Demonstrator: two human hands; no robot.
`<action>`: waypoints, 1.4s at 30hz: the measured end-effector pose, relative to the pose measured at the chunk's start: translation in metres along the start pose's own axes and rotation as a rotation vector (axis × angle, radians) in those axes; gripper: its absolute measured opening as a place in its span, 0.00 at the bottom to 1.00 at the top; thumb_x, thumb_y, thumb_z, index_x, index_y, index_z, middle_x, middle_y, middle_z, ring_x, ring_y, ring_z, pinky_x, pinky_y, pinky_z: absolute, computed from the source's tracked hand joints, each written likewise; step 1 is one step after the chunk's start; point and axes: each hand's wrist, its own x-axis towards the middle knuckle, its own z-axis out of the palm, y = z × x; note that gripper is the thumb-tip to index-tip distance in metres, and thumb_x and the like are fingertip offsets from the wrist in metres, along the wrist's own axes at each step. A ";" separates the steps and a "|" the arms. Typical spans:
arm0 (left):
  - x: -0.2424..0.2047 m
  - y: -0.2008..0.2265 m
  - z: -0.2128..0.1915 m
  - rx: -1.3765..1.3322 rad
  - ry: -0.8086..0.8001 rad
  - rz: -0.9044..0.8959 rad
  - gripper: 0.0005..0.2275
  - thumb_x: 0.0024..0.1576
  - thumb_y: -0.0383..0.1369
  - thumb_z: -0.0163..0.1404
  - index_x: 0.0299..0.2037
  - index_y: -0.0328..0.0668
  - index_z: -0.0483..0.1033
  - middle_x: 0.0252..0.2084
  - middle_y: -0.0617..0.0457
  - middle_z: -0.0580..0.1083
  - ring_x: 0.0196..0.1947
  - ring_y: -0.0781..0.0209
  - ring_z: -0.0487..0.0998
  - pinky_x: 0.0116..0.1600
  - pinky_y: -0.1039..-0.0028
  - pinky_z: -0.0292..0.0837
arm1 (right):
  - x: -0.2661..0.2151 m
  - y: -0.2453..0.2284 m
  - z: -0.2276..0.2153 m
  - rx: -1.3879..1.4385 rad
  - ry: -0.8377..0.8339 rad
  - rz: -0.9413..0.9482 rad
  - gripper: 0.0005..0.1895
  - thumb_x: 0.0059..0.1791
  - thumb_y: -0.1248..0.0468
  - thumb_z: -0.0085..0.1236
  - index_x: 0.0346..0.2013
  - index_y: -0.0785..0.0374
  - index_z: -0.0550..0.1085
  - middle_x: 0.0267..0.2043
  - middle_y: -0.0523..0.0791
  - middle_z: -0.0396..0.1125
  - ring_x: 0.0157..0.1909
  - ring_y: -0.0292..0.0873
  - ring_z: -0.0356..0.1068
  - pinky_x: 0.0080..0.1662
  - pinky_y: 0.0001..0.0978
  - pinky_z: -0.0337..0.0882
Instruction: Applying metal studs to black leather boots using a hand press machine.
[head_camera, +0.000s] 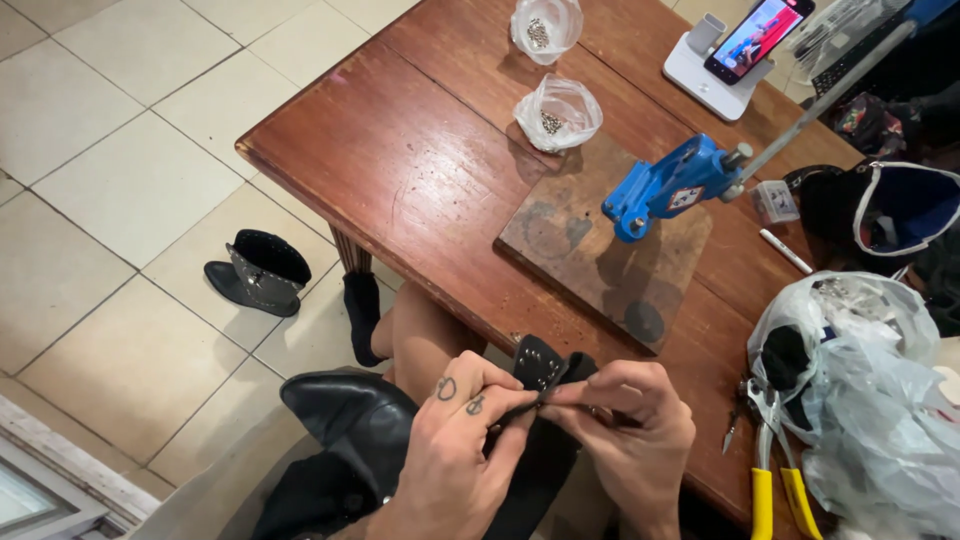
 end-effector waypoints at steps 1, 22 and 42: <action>0.001 -0.001 -0.003 -0.004 -0.034 -0.012 0.08 0.51 0.20 0.58 0.40 0.34 0.79 0.40 0.47 0.73 0.39 0.51 0.78 0.41 0.68 0.75 | 0.000 0.000 0.000 0.007 0.011 0.015 0.24 0.39 0.79 0.69 0.44 0.66 0.67 0.34 0.50 0.78 0.39 0.39 0.80 0.44 0.31 0.82; 0.154 -0.086 0.079 -0.039 -0.803 0.032 0.09 0.62 0.34 0.52 0.36 0.35 0.76 0.28 0.47 0.75 0.33 0.57 0.74 0.42 0.67 0.71 | 0.083 0.093 -0.089 0.245 -0.039 0.432 0.09 0.55 0.63 0.55 0.37 0.67 0.78 0.32 0.37 0.70 0.34 0.28 0.66 0.37 0.21 0.66; 0.213 -0.178 0.152 -0.225 -0.624 -0.336 0.12 0.63 0.37 0.51 0.34 0.33 0.77 0.25 0.61 0.71 0.28 0.75 0.67 0.32 0.77 0.64 | 0.188 0.180 -0.107 0.239 -0.008 0.497 0.08 0.52 0.65 0.58 0.41 0.67 0.80 0.37 0.41 0.76 0.35 0.30 0.72 0.37 0.24 0.71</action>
